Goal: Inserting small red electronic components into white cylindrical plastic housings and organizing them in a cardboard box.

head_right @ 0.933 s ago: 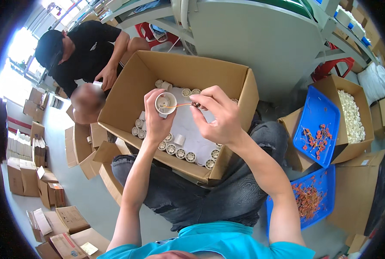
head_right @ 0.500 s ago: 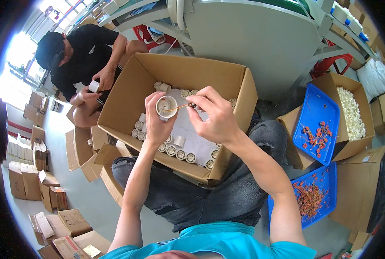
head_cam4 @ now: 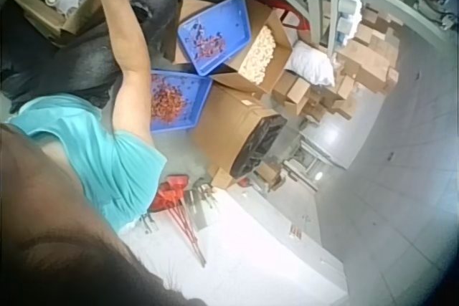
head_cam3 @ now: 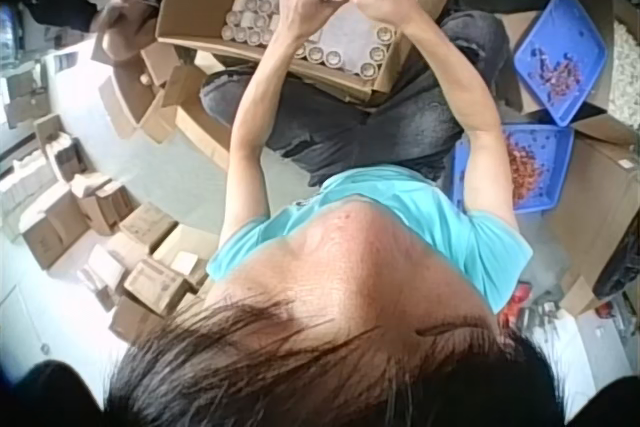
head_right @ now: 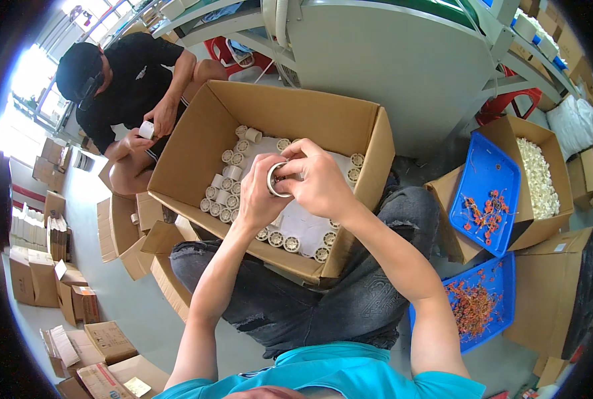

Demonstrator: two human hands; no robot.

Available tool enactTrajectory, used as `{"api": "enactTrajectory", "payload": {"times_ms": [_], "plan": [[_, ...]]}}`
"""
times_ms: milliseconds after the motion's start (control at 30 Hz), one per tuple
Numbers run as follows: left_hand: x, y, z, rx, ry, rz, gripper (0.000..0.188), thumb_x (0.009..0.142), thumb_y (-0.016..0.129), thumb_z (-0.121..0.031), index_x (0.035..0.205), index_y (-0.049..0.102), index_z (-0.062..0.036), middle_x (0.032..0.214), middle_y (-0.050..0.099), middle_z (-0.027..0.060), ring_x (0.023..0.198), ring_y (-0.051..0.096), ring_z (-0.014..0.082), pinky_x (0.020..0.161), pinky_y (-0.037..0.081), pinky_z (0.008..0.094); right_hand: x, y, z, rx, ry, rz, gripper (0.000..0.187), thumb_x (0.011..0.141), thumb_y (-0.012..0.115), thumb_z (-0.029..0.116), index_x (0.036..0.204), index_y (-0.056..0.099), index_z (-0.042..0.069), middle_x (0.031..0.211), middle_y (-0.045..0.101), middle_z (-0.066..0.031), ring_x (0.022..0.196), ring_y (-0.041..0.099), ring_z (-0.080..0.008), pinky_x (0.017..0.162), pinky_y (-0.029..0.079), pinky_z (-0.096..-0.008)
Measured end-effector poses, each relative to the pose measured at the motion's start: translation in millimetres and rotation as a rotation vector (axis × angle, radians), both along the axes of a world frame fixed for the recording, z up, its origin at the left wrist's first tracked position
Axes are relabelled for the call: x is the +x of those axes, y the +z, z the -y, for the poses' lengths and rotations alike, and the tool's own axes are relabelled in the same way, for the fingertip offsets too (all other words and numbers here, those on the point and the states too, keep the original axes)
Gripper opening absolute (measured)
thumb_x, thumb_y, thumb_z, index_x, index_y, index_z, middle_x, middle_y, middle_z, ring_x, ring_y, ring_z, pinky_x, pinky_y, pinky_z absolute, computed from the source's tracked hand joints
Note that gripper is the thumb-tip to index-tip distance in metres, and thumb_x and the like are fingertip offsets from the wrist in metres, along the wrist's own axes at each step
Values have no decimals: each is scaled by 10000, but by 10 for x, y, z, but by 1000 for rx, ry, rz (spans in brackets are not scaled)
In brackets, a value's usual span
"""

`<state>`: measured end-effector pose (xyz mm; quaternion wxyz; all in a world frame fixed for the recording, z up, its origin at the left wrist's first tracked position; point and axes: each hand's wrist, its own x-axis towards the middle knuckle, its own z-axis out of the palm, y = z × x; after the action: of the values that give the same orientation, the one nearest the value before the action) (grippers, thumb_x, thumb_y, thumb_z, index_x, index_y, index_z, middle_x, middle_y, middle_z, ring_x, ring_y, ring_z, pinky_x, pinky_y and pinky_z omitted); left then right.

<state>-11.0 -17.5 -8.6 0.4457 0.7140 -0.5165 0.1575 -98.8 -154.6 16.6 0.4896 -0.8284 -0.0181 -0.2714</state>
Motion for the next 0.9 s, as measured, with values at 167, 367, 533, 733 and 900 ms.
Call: {"api": "enactTrajectory", "payload": {"times_ms": [167,367,533,733,900], "plan": [[1,6,-18,12,-19,-40,576,627,815,-22,1126,528,-46,1052,617,141,859,651,338,685,552,392,-66,79,-92,27,-92,-99,165,726,757,76,889,777,65,1120,631,-132,956,645,-271,870,520,-379],[-14,-25,-2,18,-48,-86,573,652,827,-24,1138,523,-48,1048,614,149,864,648,345,685,554,402,-74,16,4,61,-13,-155,157,743,756,33,899,770,31,1121,636,-106,939,658,-221,813,541,-339],[5,-33,8,19,-84,-93,588,652,848,-28,1142,524,-57,1032,613,150,869,651,345,685,557,403,-56,63,-4,93,-30,-154,142,760,739,29,900,761,16,1087,651,-109,911,664,-235,785,533,-341],[14,-40,-5,66,-84,-112,599,642,855,-34,1142,527,-78,1032,614,153,860,653,349,694,559,404,-51,20,-28,92,-23,-96,135,751,692,82,860,769,56,1021,653,-125,864,651,-307,784,510,-410],[35,-39,-3,96,-45,-33,607,645,854,-38,1147,514,-68,1034,616,152,870,641,349,701,555,408,-21,-69,-55,131,-53,-47,135,748,687,75,854,763,42,1014,652,-131,857,650,-307,783,512,-408]]}}
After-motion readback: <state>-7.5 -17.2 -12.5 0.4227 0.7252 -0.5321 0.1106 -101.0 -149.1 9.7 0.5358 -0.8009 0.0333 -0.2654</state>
